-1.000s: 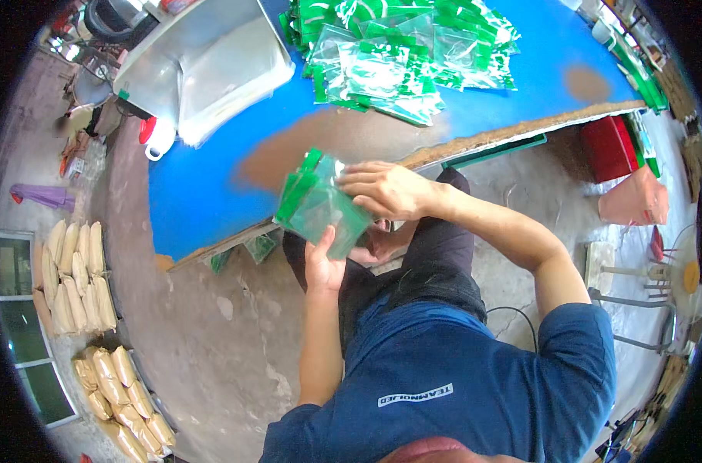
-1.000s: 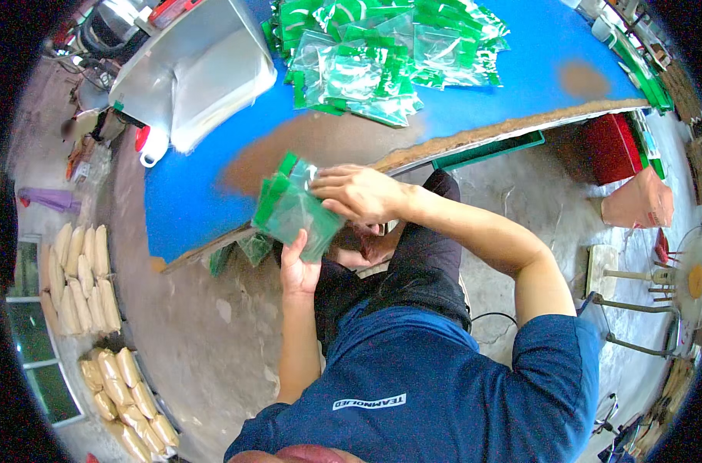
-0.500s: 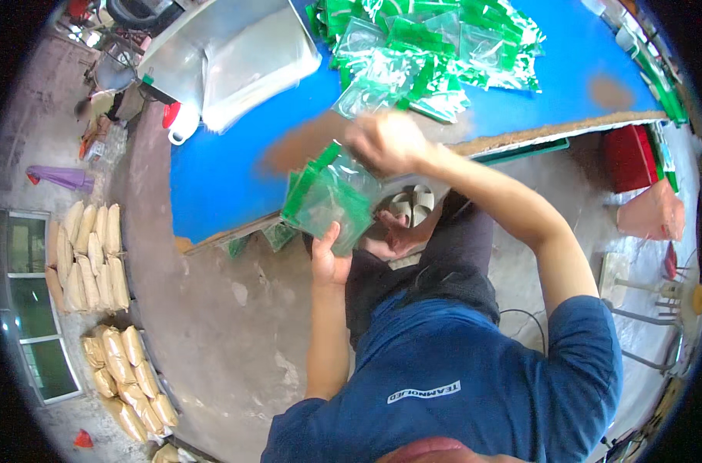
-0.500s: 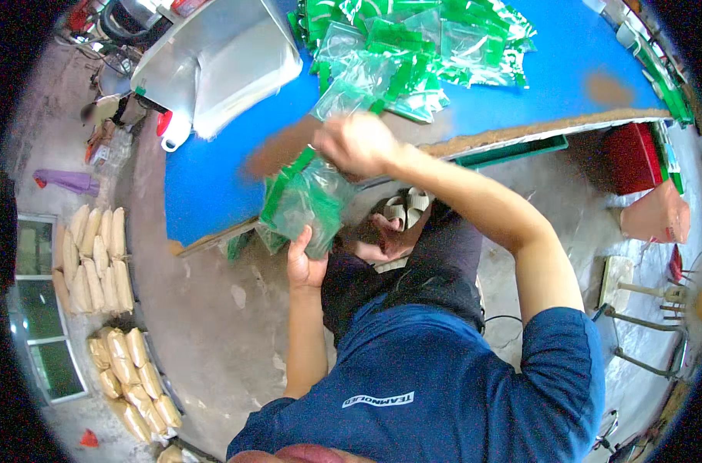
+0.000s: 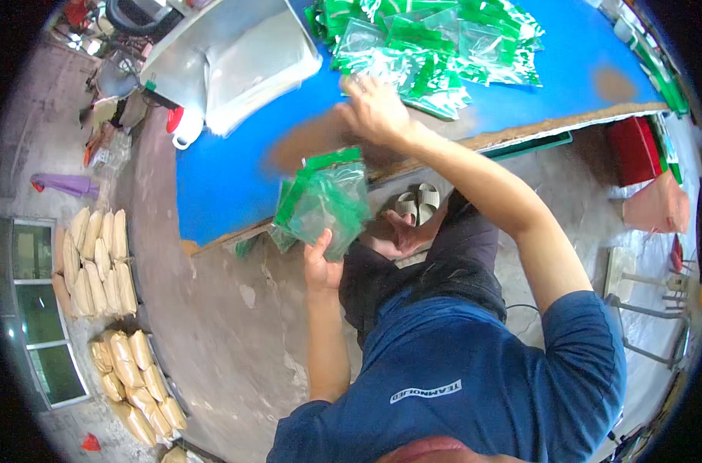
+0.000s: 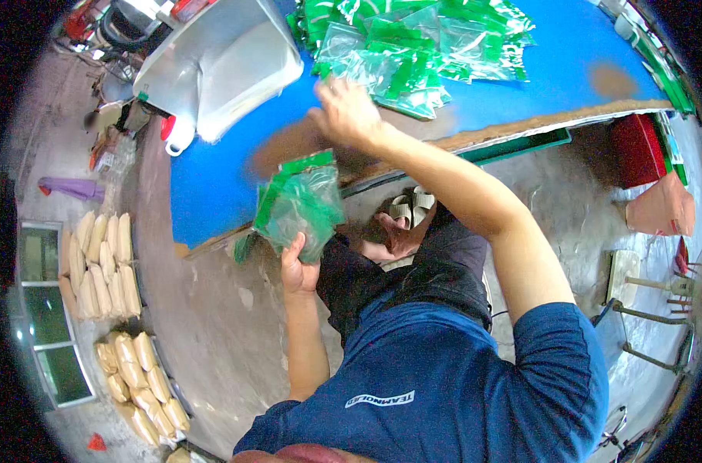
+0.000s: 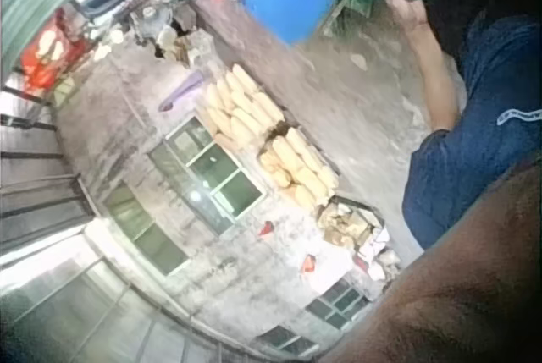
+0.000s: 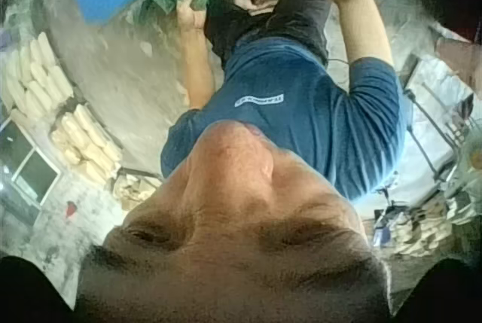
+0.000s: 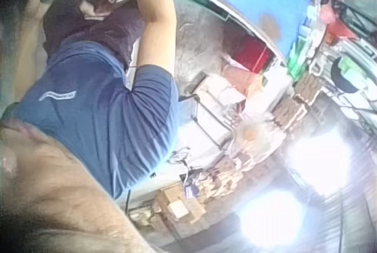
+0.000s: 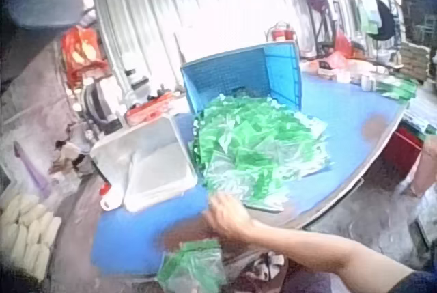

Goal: The person is sorting small green plastic packets and placing them into larger clear plastic bags on a workbench.

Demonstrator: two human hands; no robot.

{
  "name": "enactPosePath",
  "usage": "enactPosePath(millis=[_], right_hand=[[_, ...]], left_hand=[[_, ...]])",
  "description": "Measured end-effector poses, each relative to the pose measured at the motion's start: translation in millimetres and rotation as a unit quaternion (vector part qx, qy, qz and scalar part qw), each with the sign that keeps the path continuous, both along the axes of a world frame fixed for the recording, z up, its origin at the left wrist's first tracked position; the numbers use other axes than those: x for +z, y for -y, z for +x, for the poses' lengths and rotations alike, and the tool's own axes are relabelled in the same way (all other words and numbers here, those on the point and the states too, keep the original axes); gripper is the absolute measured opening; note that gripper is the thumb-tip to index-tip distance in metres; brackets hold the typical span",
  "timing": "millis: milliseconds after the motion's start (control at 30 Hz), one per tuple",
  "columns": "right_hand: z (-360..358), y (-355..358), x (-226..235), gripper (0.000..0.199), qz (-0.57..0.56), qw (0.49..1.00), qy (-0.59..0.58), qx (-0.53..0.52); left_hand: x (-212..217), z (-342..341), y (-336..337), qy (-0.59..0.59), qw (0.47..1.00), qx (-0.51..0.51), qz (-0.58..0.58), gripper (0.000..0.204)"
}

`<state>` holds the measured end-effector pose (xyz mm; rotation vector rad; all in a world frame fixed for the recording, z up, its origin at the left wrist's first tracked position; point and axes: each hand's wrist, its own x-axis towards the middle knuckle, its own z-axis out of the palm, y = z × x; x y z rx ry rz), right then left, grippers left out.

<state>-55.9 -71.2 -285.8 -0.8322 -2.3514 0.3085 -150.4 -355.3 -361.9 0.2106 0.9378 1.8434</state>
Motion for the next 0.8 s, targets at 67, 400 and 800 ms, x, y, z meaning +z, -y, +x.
enactPosePath(millis=[67, 400, 800], right_hand=[[1.7, -26.3, -25.1, 0.061, 0.141, 0.966, 0.119, -0.183], [21.1, 27.8, -5.5, 0.049, -0.053, 0.979, -0.139, 0.141], [61.4, 55.3, -25.4, 0.051, 0.053, 0.955, 0.051, 0.289]], left_hand=[[-3.4, 2.5, 4.7, 0.057, 0.998, -0.010, 0.021, 0.052], [-0.7, 10.4, -9.7, 0.036, 0.999, -0.030, 0.024, 0.052], [-20.1, 2.2, 36.8, 0.049, 0.999, -0.023, -0.001, 0.053]])
